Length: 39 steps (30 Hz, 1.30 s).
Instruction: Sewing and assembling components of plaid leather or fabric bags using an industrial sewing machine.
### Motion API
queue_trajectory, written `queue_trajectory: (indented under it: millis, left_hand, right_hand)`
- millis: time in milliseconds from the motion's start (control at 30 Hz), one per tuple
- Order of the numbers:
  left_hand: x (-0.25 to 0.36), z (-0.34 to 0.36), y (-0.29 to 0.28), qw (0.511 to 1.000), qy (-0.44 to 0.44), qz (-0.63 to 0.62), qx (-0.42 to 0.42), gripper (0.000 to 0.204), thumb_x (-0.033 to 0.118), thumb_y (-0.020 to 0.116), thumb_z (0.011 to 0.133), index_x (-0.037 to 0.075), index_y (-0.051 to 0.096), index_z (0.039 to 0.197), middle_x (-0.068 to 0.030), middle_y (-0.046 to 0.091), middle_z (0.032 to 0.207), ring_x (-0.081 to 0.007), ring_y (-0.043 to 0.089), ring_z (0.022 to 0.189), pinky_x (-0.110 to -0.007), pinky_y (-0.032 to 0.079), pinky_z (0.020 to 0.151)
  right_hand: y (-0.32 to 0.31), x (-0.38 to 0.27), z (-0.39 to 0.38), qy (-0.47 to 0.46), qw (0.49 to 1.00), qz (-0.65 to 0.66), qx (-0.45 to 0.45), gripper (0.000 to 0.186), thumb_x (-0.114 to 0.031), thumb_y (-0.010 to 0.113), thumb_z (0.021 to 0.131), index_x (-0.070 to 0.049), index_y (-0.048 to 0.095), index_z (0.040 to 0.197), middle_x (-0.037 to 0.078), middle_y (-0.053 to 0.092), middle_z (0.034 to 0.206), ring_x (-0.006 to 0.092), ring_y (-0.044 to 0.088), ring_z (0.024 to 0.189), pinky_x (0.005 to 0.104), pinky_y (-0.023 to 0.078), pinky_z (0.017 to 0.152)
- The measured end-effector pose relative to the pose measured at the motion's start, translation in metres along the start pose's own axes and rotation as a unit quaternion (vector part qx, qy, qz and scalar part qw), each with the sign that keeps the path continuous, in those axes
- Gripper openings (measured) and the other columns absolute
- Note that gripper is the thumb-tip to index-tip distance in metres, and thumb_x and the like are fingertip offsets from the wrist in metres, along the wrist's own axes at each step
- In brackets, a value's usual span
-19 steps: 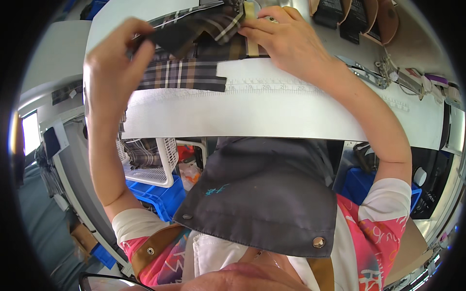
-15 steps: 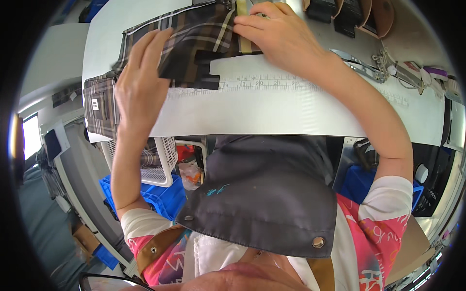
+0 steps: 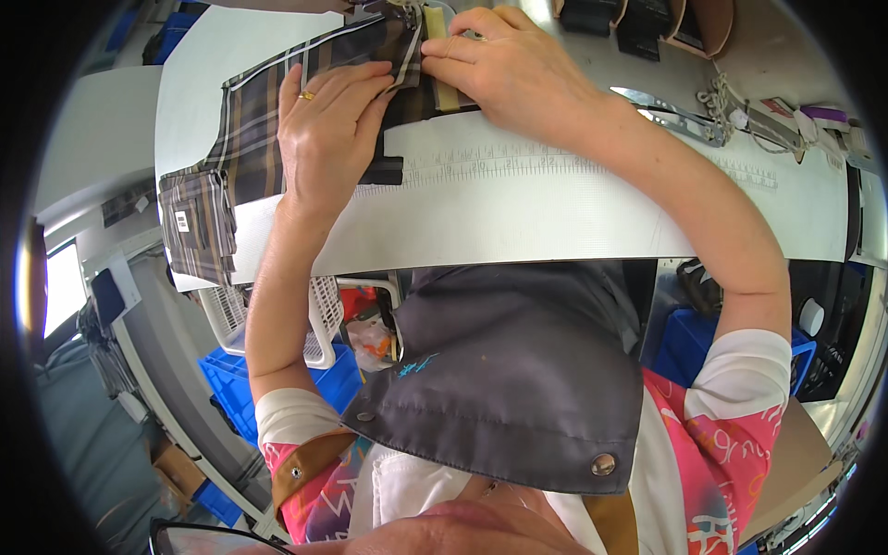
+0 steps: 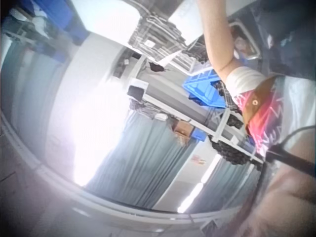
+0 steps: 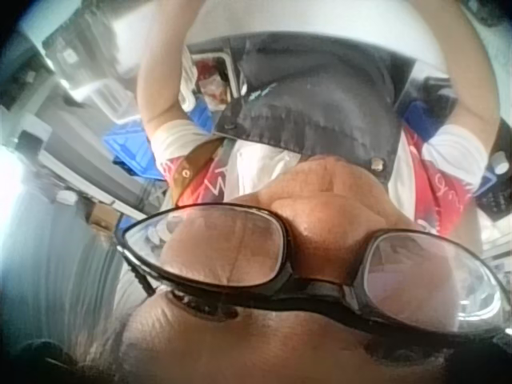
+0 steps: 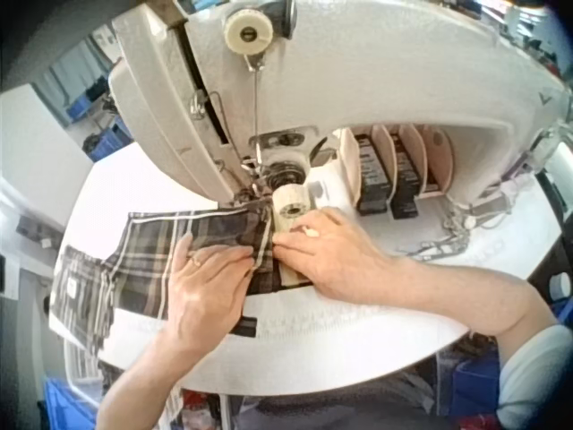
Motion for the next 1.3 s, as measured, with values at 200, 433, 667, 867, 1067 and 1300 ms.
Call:
queue_trajectory:
  millis: [200, 433, 667, 867, 1067, 1300]
  left_hand:
    - [-0.002, 0.0, 0.009, 0.998, 0.019, -0.032, -0.049, 0.002, 0.007, 0.063, 0.074, 0.007, 0.064, 0.076, -0.0021, 0.067, 0.093, -0.0183, 0.062, 0.089, -0.051, 0.035, 0.096]
    - [-0.009, 0.002, 0.014, 0.994, 0.027, -0.074, -0.076, 0.001, 0.007, 0.063, 0.073, 0.006, 0.063, 0.074, -0.004, 0.067, 0.095, -0.0201, 0.064, 0.087, -0.052, 0.035, 0.097]
    - [-0.01, 0.001, 0.013, 0.994, 0.015, -0.082, -0.068, 0.004, 0.007, 0.062, 0.073, 0.006, 0.062, 0.077, -0.0026, 0.066, 0.093, -0.0199, 0.064, 0.085, -0.051, 0.034, 0.098]
    - [-0.009, 0.001, 0.014, 0.995, 0.014, -0.079, -0.067, 0.005, 0.007, 0.062, 0.073, 0.007, 0.062, 0.078, -0.002, 0.067, 0.091, -0.0195, 0.064, 0.085, -0.052, 0.032, 0.099]
    - [-0.01, 0.001, 0.015, 0.995, 0.017, -0.073, -0.06, 0.005, 0.007, 0.063, 0.073, 0.007, 0.062, 0.078, -0.0018, 0.067, 0.09, -0.0195, 0.064, 0.084, -0.054, 0.032, 0.099]
    - [-0.008, -0.001, 0.011, 0.997, 0.043, -0.053, -0.046, 0.008, 0.008, 0.065, 0.073, 0.007, 0.063, 0.081, -0.0013, 0.066, 0.091, -0.02, 0.063, 0.083, -0.055, 0.032, 0.098]
  right_hand:
    - [0.006, 0.001, -0.002, 0.005, 1.0, 0.011, 0.014, 0.041, 0.0, 0.062, 0.067, -0.006, 0.062, 0.108, -0.001, 0.059, 0.117, 0.0223, 0.05, 0.109, 0.0386, 0.04, 0.091]
    - [0.003, 0.001, 0.0, 0.005, 0.999, 0.003, 0.032, 0.035, -0.002, 0.063, 0.068, -0.006, 0.066, 0.102, -0.001, 0.062, 0.109, 0.0195, 0.051, 0.105, 0.0331, 0.042, 0.087]
    - [0.004, 0.002, -0.001, 0.012, 0.999, 0.01, 0.037, 0.037, -0.002, 0.062, 0.068, -0.007, 0.065, 0.105, -0.001, 0.062, 0.11, 0.0196, 0.052, 0.104, 0.0334, 0.042, 0.087]
    - [0.003, 0.008, -0.002, 0.045, 0.997, 0.025, 0.064, 0.035, -0.003, 0.063, 0.068, -0.008, 0.066, 0.102, -0.001, 0.063, 0.107, 0.0203, 0.052, 0.102, 0.0349, 0.042, 0.086]
    - [-0.006, 0.018, -0.001, 0.086, 0.994, 0.041, 0.044, 0.03, -0.008, 0.061, 0.076, -0.005, 0.063, 0.106, 0.005, 0.062, 0.11, 0.0236, 0.051, 0.099, 0.035, 0.039, 0.085]
    - [0.0, 0.006, 0.003, 0.007, 0.997, 0.077, -0.016, 0.031, -0.006, 0.059, 0.078, -0.006, 0.064, 0.108, 0.005, 0.062, 0.116, 0.0227, 0.052, 0.097, 0.0364, 0.039, 0.084]
Point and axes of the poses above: each hand's wrist, its own z-axis towards the middle knuckle, its own y-axis out of the palm, x = y × z, the point moved 4 cm from there along z, towards the middle knuckle
